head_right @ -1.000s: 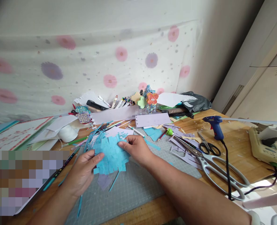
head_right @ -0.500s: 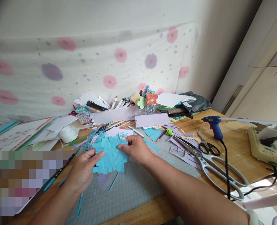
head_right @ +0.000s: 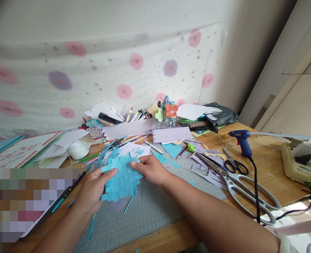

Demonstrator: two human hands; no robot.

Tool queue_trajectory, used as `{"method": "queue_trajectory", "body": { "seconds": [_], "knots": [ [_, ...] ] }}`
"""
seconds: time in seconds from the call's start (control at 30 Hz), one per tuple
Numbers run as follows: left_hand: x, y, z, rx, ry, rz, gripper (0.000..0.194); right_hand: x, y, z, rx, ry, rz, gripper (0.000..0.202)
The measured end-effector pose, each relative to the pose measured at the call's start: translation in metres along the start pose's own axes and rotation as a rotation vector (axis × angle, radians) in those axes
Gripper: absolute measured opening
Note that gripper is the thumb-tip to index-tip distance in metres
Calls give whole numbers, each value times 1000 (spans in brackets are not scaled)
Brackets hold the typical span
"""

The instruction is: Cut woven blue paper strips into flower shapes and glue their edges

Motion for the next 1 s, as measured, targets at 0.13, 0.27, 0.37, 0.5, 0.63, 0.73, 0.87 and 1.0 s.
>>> {"method": "queue_trajectory", "body": {
  "seconds": [0.13,0.27,0.37,0.5,0.63,0.73,0.87,1.0],
  "knots": [
    [0,-1,-1,52,16,13,34,-3,0,-1,43,-66,85,54],
    [-1,-2,-2,56,1,26,36,-5,-1,-2,39,-31,52,51],
    [-3,-4,-4,45,-25,31,36,-3,-1,-3,8,42,-7,46],
    [-6,-7,-8,62,-86,70,34,3,-2,-4,-23,131,-3,38],
    [-8,-10,-13,148,-217,160,34,1,-1,-4,-52,142,6,31],
    [-9,-11,-16,213,-290,196,35,-3,0,-3,-53,108,27,28],
    [-9,-13,-19,218,-351,240,34,-8,1,-6,-36,53,70,19],
    [-4,-12,-21,260,-303,274,31,-13,0,-18,15,-13,105,19]
  ]
}}
Point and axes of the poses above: each hand's wrist, its own y-axis away from the middle knuckle, its own z-axis out of the palm, x = y × z, the point moved 1 cm from there along -y, towards the middle knuckle, and after that the axes turned 11 degrees about -z, right-handed, at the moved point
